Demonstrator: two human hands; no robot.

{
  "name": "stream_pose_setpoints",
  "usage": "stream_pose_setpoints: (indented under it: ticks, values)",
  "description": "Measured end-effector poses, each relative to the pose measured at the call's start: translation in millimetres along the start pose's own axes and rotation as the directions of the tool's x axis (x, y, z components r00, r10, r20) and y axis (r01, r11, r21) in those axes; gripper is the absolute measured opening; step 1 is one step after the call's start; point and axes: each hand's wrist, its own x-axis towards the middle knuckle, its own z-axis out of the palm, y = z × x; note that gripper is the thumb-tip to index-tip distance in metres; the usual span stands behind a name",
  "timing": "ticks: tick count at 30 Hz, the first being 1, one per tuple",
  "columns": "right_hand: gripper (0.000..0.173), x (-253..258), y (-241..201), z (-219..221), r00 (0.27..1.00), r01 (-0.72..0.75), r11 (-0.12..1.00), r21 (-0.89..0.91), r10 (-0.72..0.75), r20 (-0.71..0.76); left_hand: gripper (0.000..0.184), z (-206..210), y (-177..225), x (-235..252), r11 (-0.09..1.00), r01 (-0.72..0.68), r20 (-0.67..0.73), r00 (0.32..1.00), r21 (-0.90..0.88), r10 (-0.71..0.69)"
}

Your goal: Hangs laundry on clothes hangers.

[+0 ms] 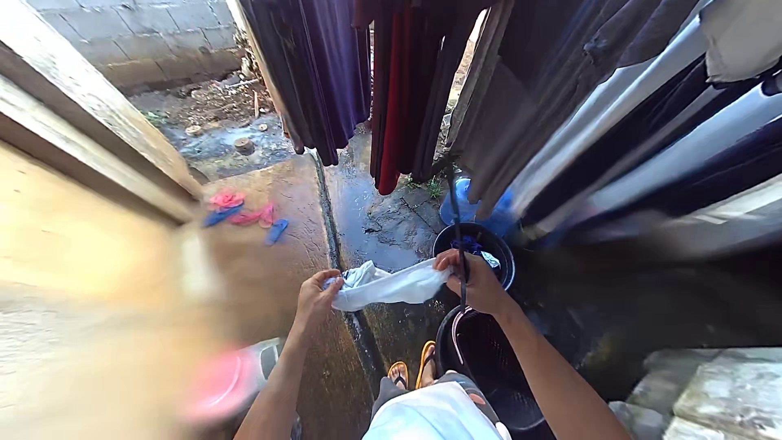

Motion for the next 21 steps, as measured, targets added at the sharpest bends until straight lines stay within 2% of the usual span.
stream_pose_setpoints:
  ticks: [4,6,7,9,11,12,13,14,15,16,18,19,21]
  values:
    - [0.015,-1.0,-21.7,4.8,0.99,0.091,0.991,-0.096,-0.1,-0.1,0.024,-6.8,13.7,15.2,0.962,-0.063,-0.136,0.985,0.266,0.102]
    - [0.012,7.2,-35.7,12.6,0.97,0.178,0.963,-0.204,-0.207,-0.129,0.024,-4.9,23.2,19.3,0.959,-0.068,-0.204,0.971,0.275,0.128]
    - [0.013,11.5,-42.5,15.3,0.955,0.215,0.95,-0.229,-0.253,-0.155,0.024,-4.2,29.1,20.0,0.973,-0.076,-0.246,0.96,0.218,0.131]
    - [0.018,20.0,-52.3,13.3,0.924,0.269,0.938,-0.217,-0.315,-0.217,0.021,-6.1,41.4,21.6,0.993,-0.113,-0.327,0.94,-0.037,0.095]
    - [0.021,27.5,-57.2,3.9,0.911,0.273,0.941,-0.202,-0.32,-0.259,0.014,-14.7,56.0,25.3,0.925,-0.153,-0.36,0.933,-0.349,0.019]
    - [0.02,30.6,-59.1,-1.4,0.918,0.246,0.945,-0.216,-0.299,-0.262,0.011,-19.8,63.4,27.3,0.895,-0.174,-0.374,0.927,-0.41,0.009]
    - [0.018,32.4,-63.9,-5.7,0.939,0.191,0.955,-0.228,-0.245,-0.24,0.011,-24.4,68.4,29.6,0.901,-0.194,-0.399,0.917,-0.387,0.026]
    - [0.017,34.7,-72.1,-9.3,0.967,0.116,0.969,-0.219,-0.161,-0.2,0.013,-27.7,73.0,32.0,0.937,-0.208,-0.434,0.898,-0.281,0.07]
    - [0.017,38.7,-82.7,-11.1,0.985,0.035,0.981,-0.19,-0.067,-0.161,0.02,-30.0,80.3,31.6,0.974,-0.2,-0.453,0.882,-0.103,0.133]
    - [0.02,43.2,-94.9,-12.1,0.992,-0.053,0.992,-0.117,0.039,-0.116,0.033,-31.1,92.1,26.3,0.982,-0.176,-0.43,0.883,0.066,0.187]
    - [0.021,53.3,-120.4,-10.3,0.982,-0.185,0.975,0.121,0.189,-0.027,0.048,-23.0,128.2,1.0,0.962,-0.181,-0.347,0.906,0.204,0.244]
    - [0.02,57.6,-133.9,-8.5,0.974,-0.219,0.949,0.225,0.225,0.001,0.047,-12.4,149.1,-17.3,0.948,-0.245,-0.314,0.901,0.2,0.299]
    - [0.017,61.1,-156.3,-5.3,0.964,-0.264,0.908,0.324,0.262,0.05,0.037,20.5,178.7,-54.6,0.922,-0.384,-0.22,0.896,0.055,0.386]
